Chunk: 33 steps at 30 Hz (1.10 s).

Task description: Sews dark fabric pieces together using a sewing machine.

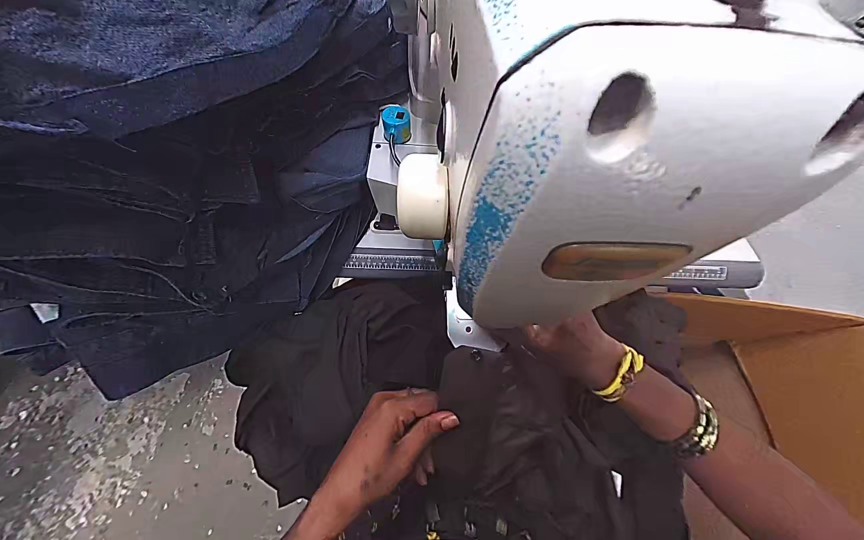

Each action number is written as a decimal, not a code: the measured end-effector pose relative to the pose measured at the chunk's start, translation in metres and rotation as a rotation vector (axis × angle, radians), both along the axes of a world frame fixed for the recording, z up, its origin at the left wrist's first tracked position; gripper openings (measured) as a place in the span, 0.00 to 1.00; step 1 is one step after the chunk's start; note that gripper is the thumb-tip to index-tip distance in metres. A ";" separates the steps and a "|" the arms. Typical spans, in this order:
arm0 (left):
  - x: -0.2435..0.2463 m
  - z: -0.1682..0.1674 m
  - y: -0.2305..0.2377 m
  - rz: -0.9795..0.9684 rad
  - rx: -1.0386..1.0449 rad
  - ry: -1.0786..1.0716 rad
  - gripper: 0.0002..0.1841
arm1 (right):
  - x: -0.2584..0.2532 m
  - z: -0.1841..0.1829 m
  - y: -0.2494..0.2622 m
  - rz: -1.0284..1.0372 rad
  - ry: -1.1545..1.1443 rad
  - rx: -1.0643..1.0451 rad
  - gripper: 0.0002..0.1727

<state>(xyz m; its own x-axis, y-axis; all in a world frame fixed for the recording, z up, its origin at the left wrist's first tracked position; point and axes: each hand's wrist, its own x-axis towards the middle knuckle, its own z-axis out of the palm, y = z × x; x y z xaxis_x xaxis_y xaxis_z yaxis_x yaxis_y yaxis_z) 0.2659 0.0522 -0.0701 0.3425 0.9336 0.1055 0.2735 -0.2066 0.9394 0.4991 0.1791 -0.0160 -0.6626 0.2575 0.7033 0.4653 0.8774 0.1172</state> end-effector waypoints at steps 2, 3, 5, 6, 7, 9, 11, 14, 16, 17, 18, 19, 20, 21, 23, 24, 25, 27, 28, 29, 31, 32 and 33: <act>0.000 0.001 0.007 -0.002 -0.021 -0.012 0.22 | -0.004 0.002 0.002 -0.014 -0.009 0.012 0.11; 0.001 0.001 0.009 -0.007 -0.033 -0.032 0.22 | -0.005 0.001 0.001 -0.023 -0.006 0.004 0.11; 0.006 0.002 0.012 -0.024 -0.064 -0.074 0.21 | -0.007 0.002 0.001 -0.060 -0.002 -0.010 0.12; 0.008 0.002 0.013 -0.035 -0.094 -0.089 0.21 | -0.007 0.003 0.000 -0.082 0.000 -0.015 0.12; 0.010 0.003 0.014 -0.045 -0.124 -0.095 0.20 | -0.007 0.004 0.000 -0.091 0.004 -0.006 0.11; 0.011 0.006 0.017 -0.051 -0.196 -0.127 0.17 | -0.002 0.001 0.001 -0.094 0.071 -0.032 0.10; 0.009 0.007 0.018 -0.031 -0.250 -0.169 0.16 | 0.009 -0.008 -0.006 -0.104 0.233 -0.332 0.13; 0.008 0.007 0.017 -0.016 -0.291 -0.229 0.15 | 0.029 -0.018 -0.019 -0.108 0.297 -1.012 0.26; 0.008 0.009 0.017 -0.019 -0.302 -0.246 0.15 | 0.034 -0.022 -0.025 -0.024 0.291 -1.353 0.22; 0.007 0.010 0.019 -0.023 -0.316 -0.260 0.15 | 0.032 -0.021 -0.029 0.000 0.352 -1.438 0.17; 0.006 0.012 0.019 -0.024 -0.337 -0.278 0.15 | 0.030 -0.017 -0.032 -0.002 0.409 -1.463 0.12; 0.005 0.014 0.021 -0.024 -0.361 -0.298 0.15 | 0.026 -0.013 -0.034 -0.027 0.443 -1.446 0.09; 0.005 0.017 0.023 -0.021 -0.387 -0.325 0.15 | 0.022 -0.010 -0.033 -0.069 0.459 -1.414 0.08; 0.006 0.020 0.026 -0.013 -0.411 -0.350 0.15 | 0.018 -0.007 -0.029 -0.120 0.460 -1.383 0.08; 0.009 0.025 0.036 0.030 -0.431 -0.352 0.17 | 0.012 -0.004 -0.019 -0.195 0.476 -1.350 0.06; 0.011 0.027 0.042 0.062 -0.422 -0.319 0.17 | 0.010 -0.002 -0.014 -0.214 0.486 -1.340 0.05; 0.014 0.030 0.047 0.106 -0.404 -0.270 0.18 | 0.009 0.000 -0.010 -0.228 0.493 -1.324 0.04; 0.017 0.035 0.055 0.180 -0.361 -0.167 0.19 | 0.007 0.004 -0.005 -0.243 0.515 -1.285 0.03; 0.018 0.036 0.058 0.201 -0.345 -0.134 0.20 | 0.006 0.006 -0.004 -0.257 0.521 -1.270 0.03; 0.019 0.037 0.060 0.212 -0.330 -0.112 0.20 | 0.005 0.006 -0.002 -0.278 0.515 -1.249 0.04; 0.020 0.036 0.061 0.222 -0.308 -0.079 0.20 | 0.006 0.003 0.000 -0.319 0.474 -1.197 0.06; 0.019 0.036 0.061 0.228 -0.307 -0.072 0.20 | 0.009 0.001 0.001 -0.340 0.442 -1.157 0.08; 0.019 0.036 0.061 0.236 -0.304 -0.069 0.20 | 0.016 0.001 0.003 -0.386 0.397 -1.094 0.11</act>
